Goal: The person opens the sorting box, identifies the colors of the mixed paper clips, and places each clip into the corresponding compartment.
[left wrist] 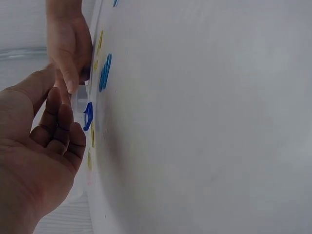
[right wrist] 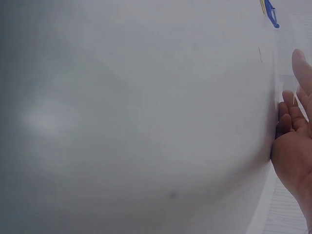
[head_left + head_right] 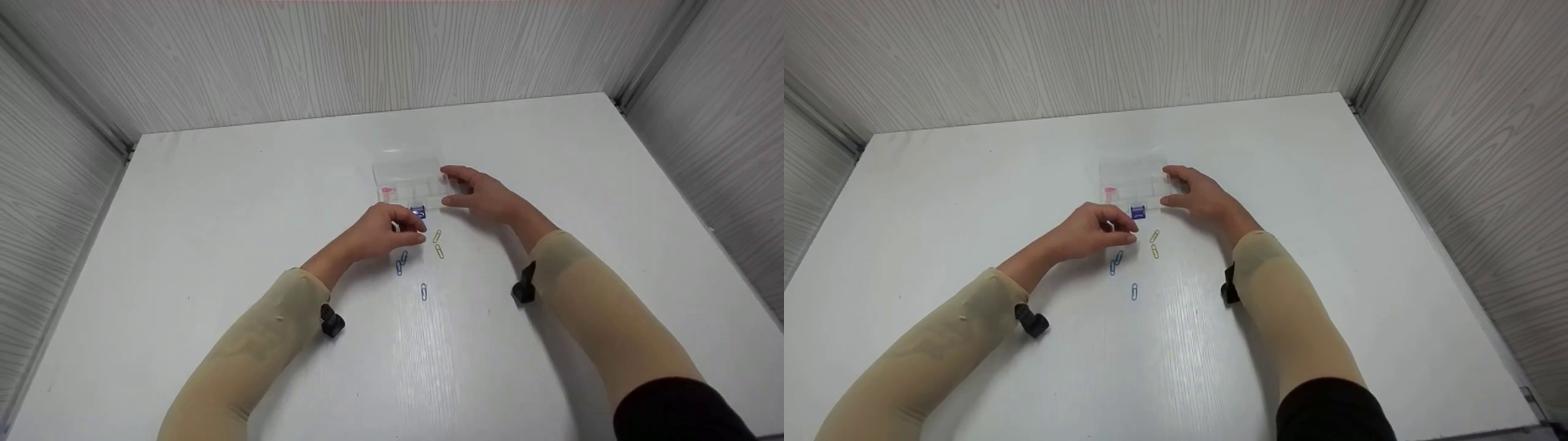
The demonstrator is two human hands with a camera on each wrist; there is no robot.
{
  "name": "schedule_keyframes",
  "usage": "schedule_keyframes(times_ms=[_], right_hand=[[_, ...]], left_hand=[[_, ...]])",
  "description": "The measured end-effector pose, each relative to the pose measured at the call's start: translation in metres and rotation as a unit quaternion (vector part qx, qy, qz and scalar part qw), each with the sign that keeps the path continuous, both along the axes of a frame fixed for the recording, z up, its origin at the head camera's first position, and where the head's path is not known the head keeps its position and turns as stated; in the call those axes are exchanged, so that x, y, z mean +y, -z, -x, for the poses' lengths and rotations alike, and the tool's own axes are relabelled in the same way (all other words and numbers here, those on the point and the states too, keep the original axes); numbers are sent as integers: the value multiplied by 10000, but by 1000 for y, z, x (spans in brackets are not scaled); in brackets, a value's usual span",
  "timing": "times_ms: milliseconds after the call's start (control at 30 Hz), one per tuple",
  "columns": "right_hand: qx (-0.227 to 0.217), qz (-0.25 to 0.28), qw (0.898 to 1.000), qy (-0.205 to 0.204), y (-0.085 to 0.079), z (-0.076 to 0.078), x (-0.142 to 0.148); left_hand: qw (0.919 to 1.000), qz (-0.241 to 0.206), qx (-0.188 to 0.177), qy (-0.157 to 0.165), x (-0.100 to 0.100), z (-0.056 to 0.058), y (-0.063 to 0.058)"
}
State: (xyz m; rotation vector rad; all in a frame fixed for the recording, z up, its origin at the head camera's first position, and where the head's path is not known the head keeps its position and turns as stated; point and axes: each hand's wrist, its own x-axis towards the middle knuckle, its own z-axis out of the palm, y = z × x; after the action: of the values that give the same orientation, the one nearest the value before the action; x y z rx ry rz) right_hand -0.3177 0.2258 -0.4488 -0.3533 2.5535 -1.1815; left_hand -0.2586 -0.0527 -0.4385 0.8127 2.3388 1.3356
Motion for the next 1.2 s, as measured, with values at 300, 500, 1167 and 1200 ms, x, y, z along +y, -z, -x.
schedule_keyframes(times_ms=[300, 500, 1167, 1200], right_hand=[[79, 119, 9998, -154, 2, 0, 2], [41, 208, 9996, -163, 1, -2, 1], [128, -10, 9998, -121, 1, -1, 3], [127, -25, 9998, -118, 1, -1, 3]], left_hand=[[9977, 250, -102, 630, 20, -1, 6], [9967, 405, -157, 686, 23, 0, 8], [9947, 765, 164, 671, 28, 3, 11], [9945, 776, 186, 682, 28, 4, 11]])
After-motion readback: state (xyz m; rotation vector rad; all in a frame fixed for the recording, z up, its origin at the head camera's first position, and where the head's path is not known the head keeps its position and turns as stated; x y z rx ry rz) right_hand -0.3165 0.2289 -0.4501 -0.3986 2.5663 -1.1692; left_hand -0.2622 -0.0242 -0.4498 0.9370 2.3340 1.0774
